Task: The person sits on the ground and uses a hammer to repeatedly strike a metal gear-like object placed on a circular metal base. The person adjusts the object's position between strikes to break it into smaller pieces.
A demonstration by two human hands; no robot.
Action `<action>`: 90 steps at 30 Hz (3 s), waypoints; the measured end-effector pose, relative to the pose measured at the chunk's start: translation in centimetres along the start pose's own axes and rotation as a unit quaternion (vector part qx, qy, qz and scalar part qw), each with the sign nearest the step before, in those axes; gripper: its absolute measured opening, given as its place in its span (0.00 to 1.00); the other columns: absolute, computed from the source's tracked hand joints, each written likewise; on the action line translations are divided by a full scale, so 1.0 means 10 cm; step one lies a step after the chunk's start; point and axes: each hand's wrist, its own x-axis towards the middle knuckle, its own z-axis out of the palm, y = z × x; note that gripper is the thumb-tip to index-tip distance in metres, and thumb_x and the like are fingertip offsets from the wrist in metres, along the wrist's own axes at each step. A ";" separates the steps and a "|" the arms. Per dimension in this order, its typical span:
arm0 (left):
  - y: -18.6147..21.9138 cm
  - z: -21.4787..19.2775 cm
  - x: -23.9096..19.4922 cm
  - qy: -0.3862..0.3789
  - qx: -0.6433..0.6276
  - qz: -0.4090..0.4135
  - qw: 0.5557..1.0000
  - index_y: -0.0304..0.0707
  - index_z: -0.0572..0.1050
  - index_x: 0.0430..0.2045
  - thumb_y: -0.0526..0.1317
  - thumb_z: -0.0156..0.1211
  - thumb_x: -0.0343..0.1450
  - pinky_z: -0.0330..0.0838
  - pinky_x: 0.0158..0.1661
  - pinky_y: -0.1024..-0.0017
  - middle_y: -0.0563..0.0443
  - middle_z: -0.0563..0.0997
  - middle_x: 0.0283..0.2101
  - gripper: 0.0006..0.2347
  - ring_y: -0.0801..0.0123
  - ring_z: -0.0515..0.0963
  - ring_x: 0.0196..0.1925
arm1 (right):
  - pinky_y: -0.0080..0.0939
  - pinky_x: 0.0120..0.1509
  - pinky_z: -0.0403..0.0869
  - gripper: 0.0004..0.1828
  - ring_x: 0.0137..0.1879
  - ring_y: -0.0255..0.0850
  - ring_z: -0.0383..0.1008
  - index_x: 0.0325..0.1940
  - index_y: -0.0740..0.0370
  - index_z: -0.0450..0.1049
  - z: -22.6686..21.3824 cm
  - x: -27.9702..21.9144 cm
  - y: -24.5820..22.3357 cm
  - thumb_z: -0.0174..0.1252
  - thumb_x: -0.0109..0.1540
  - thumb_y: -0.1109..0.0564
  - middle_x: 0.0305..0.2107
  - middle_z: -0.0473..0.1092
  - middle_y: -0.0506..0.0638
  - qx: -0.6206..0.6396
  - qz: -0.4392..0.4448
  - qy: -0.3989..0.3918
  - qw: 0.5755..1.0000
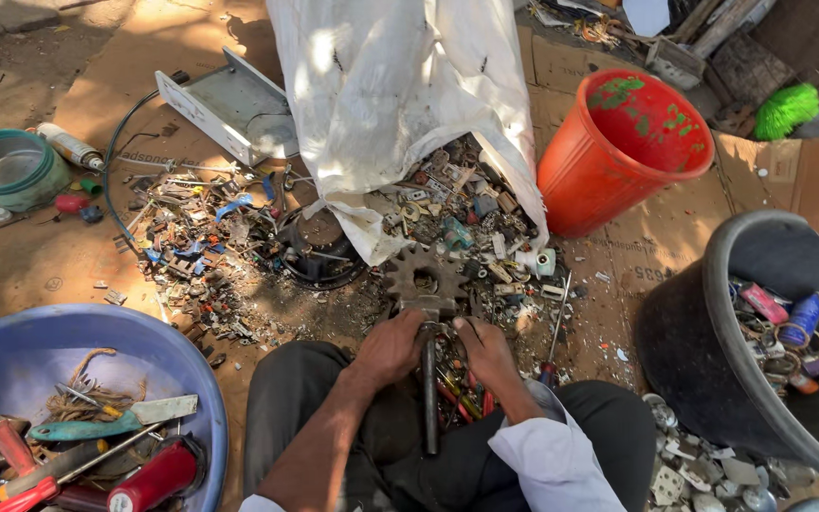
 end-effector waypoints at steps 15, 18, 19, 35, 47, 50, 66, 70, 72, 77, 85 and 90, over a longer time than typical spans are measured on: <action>0.48 0.33 -0.39 0.021 -0.517 -0.210 0.829 0.33 0.71 0.43 0.37 0.58 0.75 0.76 0.29 0.66 0.47 0.80 0.31 0.08 0.66 0.79 0.27 | 0.35 0.22 0.56 0.25 0.20 0.31 0.55 0.28 0.57 0.68 0.11 -0.26 0.11 0.49 0.70 0.38 0.17 0.58 0.41 0.304 -0.046 -0.042 0.951; 0.65 0.46 -0.45 0.015 -0.668 -0.261 0.696 0.35 0.69 0.45 0.38 0.53 0.75 0.77 0.26 0.63 0.45 0.80 0.29 0.08 0.63 0.80 0.24 | 0.36 0.26 0.56 0.27 0.24 0.31 0.55 0.28 0.59 0.69 0.13 -0.28 0.12 0.48 0.72 0.38 0.18 0.59 0.40 0.239 -0.126 0.024 0.963; 0.71 0.50 -0.48 0.012 -0.697 -0.276 0.662 0.35 0.69 0.45 0.38 0.52 0.76 0.78 0.26 0.63 0.45 0.80 0.28 0.08 0.63 0.79 0.23 | 0.37 0.28 0.57 0.28 0.25 0.30 0.55 0.28 0.60 0.70 0.12 -0.31 0.13 0.47 0.73 0.38 0.19 0.60 0.40 0.206 -0.153 0.052 0.965; 0.49 -0.06 -0.60 0.057 0.254 0.105 0.960 0.42 0.72 0.44 0.32 0.60 0.63 0.75 0.42 0.57 0.43 0.78 0.46 0.16 0.51 0.80 0.46 | 0.40 0.28 0.60 0.31 0.20 0.37 0.62 0.29 0.65 0.76 0.07 -0.16 0.03 0.51 0.69 0.35 0.14 0.64 0.47 -0.085 -0.004 -0.099 0.991; 0.42 -0.38 -0.36 -0.225 0.440 0.479 0.726 0.48 0.73 0.42 0.41 0.62 0.66 0.75 0.45 0.61 0.48 0.75 0.42 0.12 0.58 0.77 0.44 | 0.37 0.18 0.58 0.17 0.16 0.33 0.57 0.34 0.62 0.75 0.14 -0.25 -0.01 0.50 0.70 0.49 0.15 0.63 0.42 -0.127 0.210 -0.371 0.895; 0.24 -0.49 -0.28 -0.039 0.279 0.332 0.900 0.50 0.73 0.39 0.39 0.63 0.66 0.77 0.42 0.63 0.53 0.78 0.40 0.10 0.60 0.80 0.43 | 0.37 0.17 0.59 0.19 0.16 0.32 0.58 0.33 0.61 0.73 0.20 -0.27 0.05 0.50 0.71 0.46 0.15 0.64 0.42 0.114 0.172 -0.232 0.951; -0.05 0.22 -0.35 0.227 -0.518 -0.306 0.766 0.30 0.71 0.42 0.32 0.55 0.73 0.79 0.31 0.61 0.42 0.80 0.32 0.07 0.62 0.80 0.28 | 0.35 0.39 0.72 0.24 0.35 0.35 0.72 0.50 0.67 0.77 0.09 -0.19 0.04 0.51 0.73 0.42 0.32 0.74 0.51 0.224 -0.131 0.049 0.964; -0.04 0.10 -0.26 0.184 -0.581 -0.348 0.712 0.31 0.70 0.47 0.30 0.46 0.75 0.82 0.39 0.58 0.39 0.82 0.37 0.09 0.57 0.84 0.35 | 0.36 0.42 0.80 0.20 0.35 0.37 0.80 0.54 0.63 0.77 -0.36 -0.43 -0.09 0.56 0.64 0.48 0.33 0.80 0.49 0.034 -0.007 0.058 0.998; 0.00 0.05 -0.27 0.167 -0.604 -0.346 0.698 0.30 0.70 0.50 0.29 0.43 0.75 0.82 0.44 0.58 0.37 0.83 0.41 0.11 0.56 0.85 0.39 | 0.36 0.45 0.76 0.18 0.41 0.35 0.78 0.55 0.59 0.78 -0.81 -0.75 -0.07 0.60 0.63 0.51 0.37 0.80 0.49 0.018 -0.005 0.175 0.984; 0.05 0.03 -0.31 0.123 -0.633 -0.323 0.692 0.31 0.70 0.52 0.28 0.44 0.75 0.81 0.47 0.57 0.36 0.82 0.44 0.12 0.56 0.84 0.43 | 0.43 0.47 0.75 0.13 0.41 0.41 0.76 0.55 0.68 0.77 -2.16 -2.08 0.60 0.66 0.70 0.57 0.42 0.76 0.59 -0.173 -0.046 0.474 0.862; 0.12 0.06 -0.31 0.084 -0.656 -0.302 0.687 0.27 0.72 0.45 0.28 0.48 0.74 0.80 0.49 0.55 0.40 0.80 0.43 0.08 0.56 0.84 0.46 | 0.43 0.52 0.80 0.10 0.43 0.45 0.81 0.50 0.59 0.80 -3.05 -3.38 1.49 0.64 0.66 0.55 0.40 0.78 0.58 -0.486 0.100 0.433 0.753; 0.21 0.00 -0.40 0.085 -0.674 -0.280 0.679 0.22 0.73 0.46 0.37 0.43 0.79 0.80 0.46 0.58 0.36 0.82 0.43 0.13 0.55 0.84 0.44 | 0.45 0.54 0.80 0.14 0.43 0.47 0.82 0.51 0.58 0.83 -3.32 -3.62 1.37 0.63 0.65 0.51 0.40 0.79 0.60 -0.409 0.254 0.309 0.820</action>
